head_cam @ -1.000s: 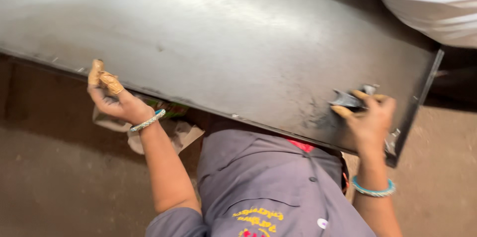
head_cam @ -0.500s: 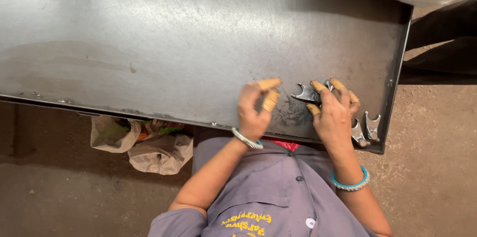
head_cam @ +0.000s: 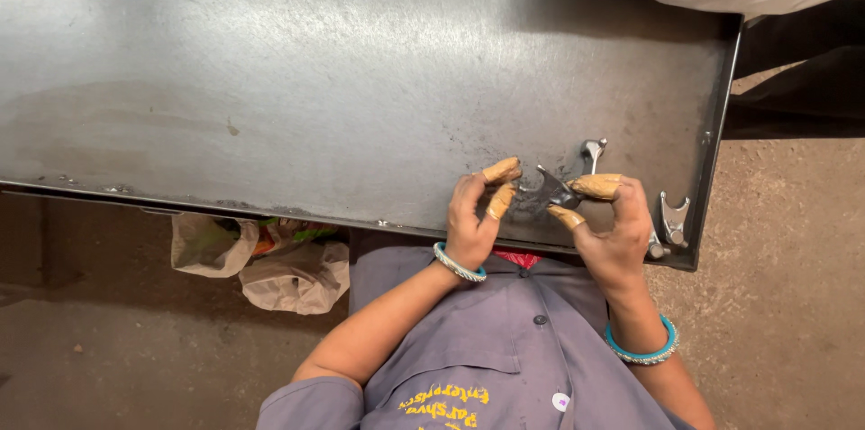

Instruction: The person picks up small cast metal fork-shaped parts one at a time from a workbench, turns them over in both hands and wipes them, then sets them aside or tosses them into a bag of parts. They continue this repetitive handling and checking of castings across the bench.

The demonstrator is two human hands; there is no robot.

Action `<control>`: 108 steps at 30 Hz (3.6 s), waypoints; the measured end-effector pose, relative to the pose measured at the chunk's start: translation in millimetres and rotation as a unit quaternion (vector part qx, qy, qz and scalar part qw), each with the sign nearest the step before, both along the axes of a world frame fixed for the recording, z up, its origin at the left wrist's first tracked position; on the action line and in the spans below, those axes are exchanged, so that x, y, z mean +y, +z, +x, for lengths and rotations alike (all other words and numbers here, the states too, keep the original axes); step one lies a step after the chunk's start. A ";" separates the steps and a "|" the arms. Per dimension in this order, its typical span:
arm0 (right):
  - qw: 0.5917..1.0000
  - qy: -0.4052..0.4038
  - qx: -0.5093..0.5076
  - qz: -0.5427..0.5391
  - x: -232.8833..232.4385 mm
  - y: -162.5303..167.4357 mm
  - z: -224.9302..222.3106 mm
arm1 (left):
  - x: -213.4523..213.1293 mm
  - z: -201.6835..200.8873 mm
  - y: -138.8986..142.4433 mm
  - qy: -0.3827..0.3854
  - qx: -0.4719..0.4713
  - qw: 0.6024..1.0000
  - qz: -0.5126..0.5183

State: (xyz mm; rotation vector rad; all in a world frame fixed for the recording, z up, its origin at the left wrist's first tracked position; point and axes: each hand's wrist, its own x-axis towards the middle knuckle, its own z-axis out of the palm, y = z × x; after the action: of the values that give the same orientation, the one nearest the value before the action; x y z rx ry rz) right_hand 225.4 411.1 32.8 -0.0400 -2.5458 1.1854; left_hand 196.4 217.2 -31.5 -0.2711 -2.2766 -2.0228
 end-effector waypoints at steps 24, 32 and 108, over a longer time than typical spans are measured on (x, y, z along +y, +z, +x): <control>0.645 -0.067 -0.251 -0.719 29.8 -88.5 35.6 | 11.1 -2.6 -18.1 -0.135 -0.261 0.897 0.330; 0.702 0.006 -0.224 -0.676 26.6 -72.9 35.1 | 7.4 -5.8 -19.2 -0.123 -0.265 0.909 0.297; 0.969 -0.207 -0.025 0.132 78.6 0.0 -22.0 | 72.1 -60.9 -14.0 -0.152 -0.125 0.980 0.016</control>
State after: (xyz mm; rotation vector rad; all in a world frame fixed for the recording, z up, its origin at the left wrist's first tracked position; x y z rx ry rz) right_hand 203.4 489.7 32.8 -0.5154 -2.5443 0.6909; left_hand 135.4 289.3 -45.5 -0.4053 -2.4766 -2.3593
